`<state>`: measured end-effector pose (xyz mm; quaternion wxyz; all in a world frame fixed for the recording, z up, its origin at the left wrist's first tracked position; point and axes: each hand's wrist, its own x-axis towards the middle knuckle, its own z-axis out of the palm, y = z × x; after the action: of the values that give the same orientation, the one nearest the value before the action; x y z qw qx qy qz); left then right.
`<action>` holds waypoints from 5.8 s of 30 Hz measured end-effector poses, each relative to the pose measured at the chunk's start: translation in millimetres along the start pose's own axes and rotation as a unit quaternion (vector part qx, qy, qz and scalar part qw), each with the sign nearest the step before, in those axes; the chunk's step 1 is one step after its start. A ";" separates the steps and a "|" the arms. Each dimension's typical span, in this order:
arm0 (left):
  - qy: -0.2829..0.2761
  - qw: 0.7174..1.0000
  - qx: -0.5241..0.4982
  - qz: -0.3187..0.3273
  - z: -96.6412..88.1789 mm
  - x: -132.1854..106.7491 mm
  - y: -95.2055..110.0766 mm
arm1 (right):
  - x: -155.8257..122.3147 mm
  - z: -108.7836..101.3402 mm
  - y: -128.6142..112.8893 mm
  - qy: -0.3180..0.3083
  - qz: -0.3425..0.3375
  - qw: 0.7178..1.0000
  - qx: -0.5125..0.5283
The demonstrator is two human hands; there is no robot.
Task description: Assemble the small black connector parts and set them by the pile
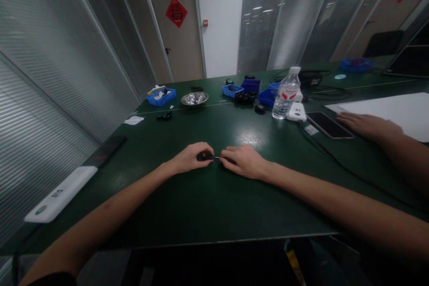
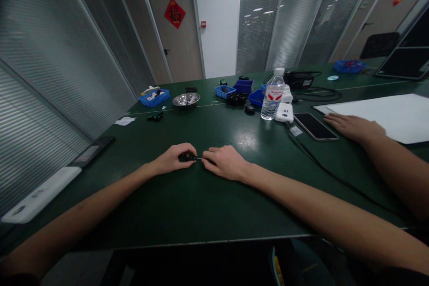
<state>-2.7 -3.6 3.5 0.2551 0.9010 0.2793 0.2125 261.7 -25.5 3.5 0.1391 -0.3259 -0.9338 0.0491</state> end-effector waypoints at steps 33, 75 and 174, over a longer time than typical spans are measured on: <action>0.057 0.998 -0.008 0.021 -1.7 -1.7 1.7 | -0.4 0.5 0.5 0.016 0.013 1.000 -0.002; 0.059 0.997 0.010 0.041 0.3 -2.9 1.9 | -0.8 1.2 0.5 0.013 0.012 1.000 -0.003; -0.004 1.000 0.020 0.022 -1.0 0.7 -3.1 | -0.6 3.8 2.9 0.006 0.014 1.000 -0.014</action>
<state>-3.9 -0.6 2.6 0.2332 0.9127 0.2624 0.2089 262.8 -23.7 -0.9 0.1394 -0.3409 -0.9290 0.0356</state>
